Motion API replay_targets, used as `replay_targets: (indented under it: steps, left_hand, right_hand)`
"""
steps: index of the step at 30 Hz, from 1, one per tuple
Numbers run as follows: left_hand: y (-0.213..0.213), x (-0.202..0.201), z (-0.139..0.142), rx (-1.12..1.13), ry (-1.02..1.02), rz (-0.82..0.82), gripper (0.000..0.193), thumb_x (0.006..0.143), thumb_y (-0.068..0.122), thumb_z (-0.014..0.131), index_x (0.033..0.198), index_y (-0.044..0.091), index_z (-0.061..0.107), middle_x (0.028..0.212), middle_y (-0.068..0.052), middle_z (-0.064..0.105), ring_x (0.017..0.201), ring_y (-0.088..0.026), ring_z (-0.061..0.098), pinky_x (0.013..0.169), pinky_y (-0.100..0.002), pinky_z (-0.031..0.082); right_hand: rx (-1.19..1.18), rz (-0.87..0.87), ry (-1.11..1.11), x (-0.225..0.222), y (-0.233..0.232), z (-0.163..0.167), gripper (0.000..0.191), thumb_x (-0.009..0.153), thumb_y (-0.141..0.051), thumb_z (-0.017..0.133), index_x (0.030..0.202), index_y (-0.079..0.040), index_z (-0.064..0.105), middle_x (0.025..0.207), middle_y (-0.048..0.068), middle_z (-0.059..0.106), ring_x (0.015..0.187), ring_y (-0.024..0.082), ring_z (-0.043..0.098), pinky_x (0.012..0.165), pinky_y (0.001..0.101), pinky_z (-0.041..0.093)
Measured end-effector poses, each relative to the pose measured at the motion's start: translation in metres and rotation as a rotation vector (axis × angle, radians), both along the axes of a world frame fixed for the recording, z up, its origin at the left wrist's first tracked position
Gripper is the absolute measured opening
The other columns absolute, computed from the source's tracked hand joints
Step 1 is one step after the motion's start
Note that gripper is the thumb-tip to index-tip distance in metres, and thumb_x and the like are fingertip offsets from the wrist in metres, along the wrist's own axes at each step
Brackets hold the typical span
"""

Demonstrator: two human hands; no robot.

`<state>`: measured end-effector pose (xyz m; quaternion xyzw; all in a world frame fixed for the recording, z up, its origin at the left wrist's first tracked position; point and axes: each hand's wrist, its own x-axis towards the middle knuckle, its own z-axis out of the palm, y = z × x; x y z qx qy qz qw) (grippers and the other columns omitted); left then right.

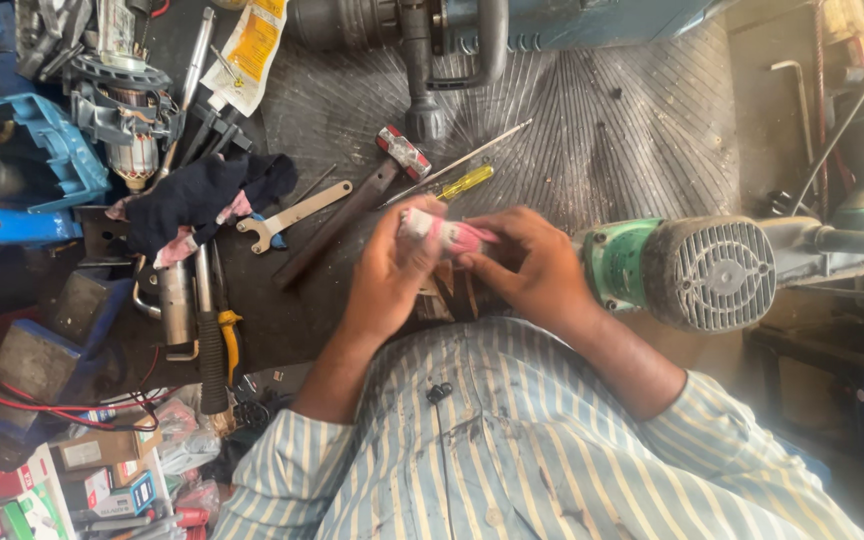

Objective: The person sits at a workbench and wraps a pink cloth around a metal shaft attached to a motor housing, pressing and tucking the fabric as they rotate the shaft. They squeeze liquid from an orange bottle onto the cloth-wrapped area and continue working the fabric around the shaft by hand.

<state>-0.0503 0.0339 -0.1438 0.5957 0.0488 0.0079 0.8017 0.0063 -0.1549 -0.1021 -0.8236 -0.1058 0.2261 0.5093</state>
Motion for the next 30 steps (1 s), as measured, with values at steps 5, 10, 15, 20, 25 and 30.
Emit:
replay_targets:
  steps: [5, 10, 15, 20, 25, 30]
  left_hand:
    - [0.026, 0.02, 0.001, 0.867, 0.047, 0.079, 0.013, 0.1, 0.015, 0.067, 0.107, 0.005, 0.073, 0.106, -0.013, 0.073, 0.1, -0.029, 0.071, 0.087, -0.038, 0.055]
    - [0.019, 0.027, -0.004, 1.121, 0.031, -0.076, 0.013, 0.082, 0.014, 0.079, 0.087, 0.004, 0.073, 0.089, -0.015, 0.071, 0.088, -0.037, 0.069, 0.076, -0.046, 0.053]
    - [0.016, 0.027, -0.004, 1.134, -0.07, 0.026, 0.018, 0.085, 0.016, 0.078, 0.096, 0.003, 0.073, 0.092, -0.014, 0.072, 0.089, -0.034, 0.069, 0.076, -0.045, 0.054]
    - [-0.003, 0.009, 0.001, -0.172, 0.324, 0.061, 0.052, 0.096, 0.042, 0.062, 0.128, 0.001, 0.062, 0.116, -0.012, 0.073, 0.102, -0.022, 0.073, 0.083, -0.038, 0.061]
    - [-0.017, 0.002, -0.003, -0.395, 0.16, 0.046, 0.084, 0.095, 0.041, 0.073, 0.156, 0.002, 0.031, 0.138, -0.018, 0.058, 0.123, -0.027, 0.063, 0.103, -0.043, 0.055]
    - [-0.011, -0.002, 0.006, -0.772, -0.051, -0.065, 0.097, 0.087, 0.041, 0.087, 0.159, 0.008, 0.03, 0.15, -0.015, 0.05, 0.14, -0.031, 0.054, 0.12, -0.05, 0.047]
  right_hand:
    - [-0.026, -0.031, -0.395, 0.001, -0.003, -0.013, 0.035, 0.084, -0.007, 0.084, 0.112, -0.003, 0.065, 0.113, 0.011, 0.063, 0.107, 0.024, 0.069, 0.093, 0.0335, 0.057]
    - [0.028, -0.042, -0.426, 0.001, -0.002, -0.026, 0.037, 0.081, -0.005, 0.086, 0.109, -0.003, 0.062, 0.115, 0.011, 0.061, 0.107, 0.023, 0.066, 0.093, 0.0332, 0.056]
    - [0.088, -0.04, -0.383, 0.002, -0.006, -0.029, 0.036, 0.079, -0.003, 0.086, 0.105, -0.004, 0.06, 0.115, 0.009, 0.058, 0.104, 0.021, 0.065, 0.091, 0.0317, 0.056]
    - [0.117, -0.046, -0.36, 0.002, -0.007, -0.026, 0.035, 0.078, -0.007, 0.087, 0.099, -0.006, 0.059, 0.117, 0.01, 0.057, 0.099, 0.017, 0.063, 0.077, 0.0264, 0.056]
    - [0.135, 0.036, -0.425, -0.003, -0.007, -0.019, 0.028, 0.089, -0.004, 0.085, 0.103, -0.005, 0.061, 0.11, 0.004, 0.07, 0.099, 0.011, 0.07, 0.084, 0.0253, 0.057]
    - [0.566, -0.162, -0.013, -0.014, -0.012, 0.008, 0.024, 0.097, 0.0, 0.075, 0.11, -0.004, 0.055, 0.111, 0.007, 0.066, 0.091, 0.009, 0.063, 0.074, 0.0231, 0.053]
